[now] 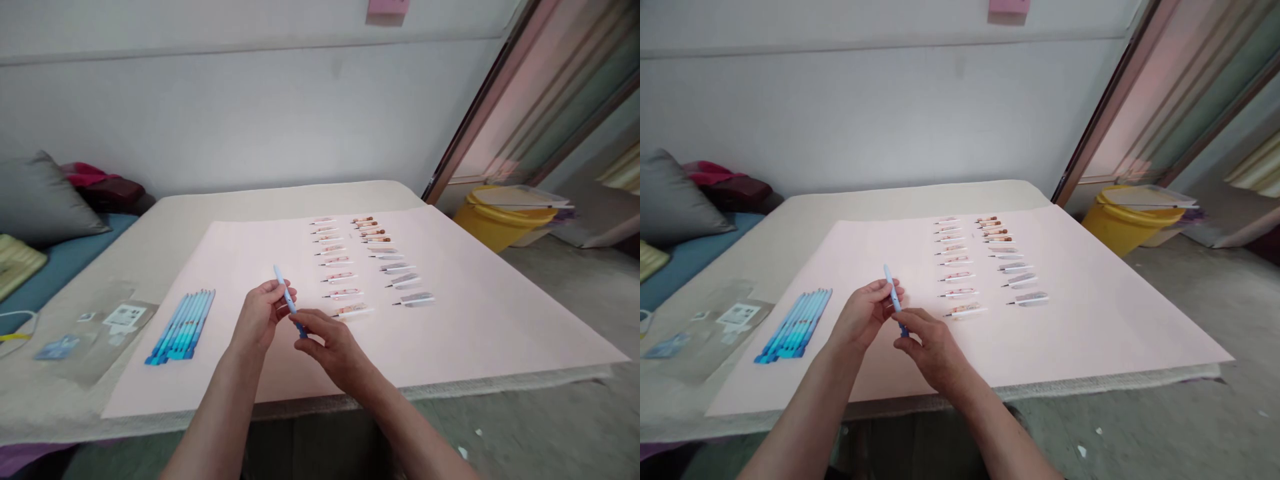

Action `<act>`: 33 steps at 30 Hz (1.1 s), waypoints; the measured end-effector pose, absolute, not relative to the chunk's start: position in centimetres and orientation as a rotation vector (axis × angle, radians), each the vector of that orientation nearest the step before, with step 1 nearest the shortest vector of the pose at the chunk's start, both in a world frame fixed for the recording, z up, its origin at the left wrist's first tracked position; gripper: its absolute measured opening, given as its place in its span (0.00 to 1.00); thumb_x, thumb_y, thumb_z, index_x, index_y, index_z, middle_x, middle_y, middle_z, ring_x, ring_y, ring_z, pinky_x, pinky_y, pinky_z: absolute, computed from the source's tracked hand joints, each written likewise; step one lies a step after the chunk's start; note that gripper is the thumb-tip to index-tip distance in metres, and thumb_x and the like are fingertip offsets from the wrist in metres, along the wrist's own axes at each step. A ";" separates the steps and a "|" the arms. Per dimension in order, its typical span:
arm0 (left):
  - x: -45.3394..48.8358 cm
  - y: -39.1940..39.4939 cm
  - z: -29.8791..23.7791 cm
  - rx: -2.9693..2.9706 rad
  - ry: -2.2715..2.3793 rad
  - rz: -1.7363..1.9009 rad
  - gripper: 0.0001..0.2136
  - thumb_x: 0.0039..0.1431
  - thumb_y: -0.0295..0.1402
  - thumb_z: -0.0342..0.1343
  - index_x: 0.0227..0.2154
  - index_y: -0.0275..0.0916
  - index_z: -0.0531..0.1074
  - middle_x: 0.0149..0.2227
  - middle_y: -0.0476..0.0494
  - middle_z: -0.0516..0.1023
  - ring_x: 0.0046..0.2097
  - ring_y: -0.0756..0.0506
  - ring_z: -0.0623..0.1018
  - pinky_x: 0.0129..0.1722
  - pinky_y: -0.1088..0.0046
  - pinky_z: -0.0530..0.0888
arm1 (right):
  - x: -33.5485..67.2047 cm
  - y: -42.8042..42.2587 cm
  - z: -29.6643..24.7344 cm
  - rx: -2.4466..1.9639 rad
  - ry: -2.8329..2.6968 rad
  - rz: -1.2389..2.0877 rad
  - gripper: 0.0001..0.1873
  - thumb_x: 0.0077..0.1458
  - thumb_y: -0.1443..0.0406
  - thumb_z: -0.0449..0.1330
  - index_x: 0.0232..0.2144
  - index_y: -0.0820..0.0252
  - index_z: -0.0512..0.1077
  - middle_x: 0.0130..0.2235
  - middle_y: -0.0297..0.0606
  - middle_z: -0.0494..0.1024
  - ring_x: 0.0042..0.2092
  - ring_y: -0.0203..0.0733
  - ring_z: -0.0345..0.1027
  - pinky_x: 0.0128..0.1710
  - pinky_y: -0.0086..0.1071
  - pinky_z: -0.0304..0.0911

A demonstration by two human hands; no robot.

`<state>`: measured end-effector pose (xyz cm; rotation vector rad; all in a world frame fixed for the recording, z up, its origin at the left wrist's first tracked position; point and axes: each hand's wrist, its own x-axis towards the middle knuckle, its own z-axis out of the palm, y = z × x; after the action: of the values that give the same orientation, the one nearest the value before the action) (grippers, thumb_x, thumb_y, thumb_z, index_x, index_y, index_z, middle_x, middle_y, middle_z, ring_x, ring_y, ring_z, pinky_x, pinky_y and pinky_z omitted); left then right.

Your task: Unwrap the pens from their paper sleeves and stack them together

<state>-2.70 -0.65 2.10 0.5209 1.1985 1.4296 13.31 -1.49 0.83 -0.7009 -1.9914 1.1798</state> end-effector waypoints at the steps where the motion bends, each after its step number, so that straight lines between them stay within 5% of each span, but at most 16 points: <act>1: -2.7 -0.7 2.2 0.530 1.179 1.412 0.10 0.47 0.32 0.60 0.33 0.32 0.72 0.29 0.42 0.75 0.30 0.50 0.74 0.30 0.75 0.69 | 13.4 -1.5 0.9 -0.682 -2.017 1.153 0.20 0.50 0.69 0.59 0.48 0.53 0.67 0.48 0.38 0.71 0.47 0.39 0.65 0.47 0.34 0.62; 14: -2.2 -1.3 3.1 0.658 1.039 1.260 0.11 0.48 0.34 0.59 0.35 0.33 0.73 0.28 0.44 0.73 0.27 0.52 0.72 0.28 0.77 0.67 | 13.3 -2.9 1.2 -0.680 -2.400 0.416 0.12 0.57 0.62 0.55 0.43 0.60 0.67 0.36 0.42 0.73 0.39 0.41 0.66 0.38 0.34 0.62; 25: -2.4 -1.4 3.4 0.710 1.101 1.258 0.14 0.47 0.36 0.59 0.36 0.35 0.73 0.29 0.43 0.75 0.28 0.51 0.72 0.31 0.74 0.68 | 13.2 -3.2 1.0 -0.736 -2.447 0.358 0.30 0.54 0.61 0.57 0.57 0.60 0.55 0.45 0.47 0.72 0.45 0.46 0.66 0.43 0.37 0.64; 33: -7.6 -1.2 1.0 1.242 2.291 0.832 0.03 0.43 0.33 0.57 0.20 0.40 0.71 0.23 0.43 0.73 0.32 0.42 0.73 0.33 0.67 0.63 | 13.1 -2.8 0.0 -0.710 -2.410 0.260 0.22 0.58 0.63 0.52 0.54 0.63 0.60 0.45 0.49 0.74 0.43 0.47 0.70 0.39 0.37 0.67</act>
<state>-7.61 -1.25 1.02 1.2422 2.2910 0.8319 13.13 -2.83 -0.04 -0.7099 -2.4096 0.2595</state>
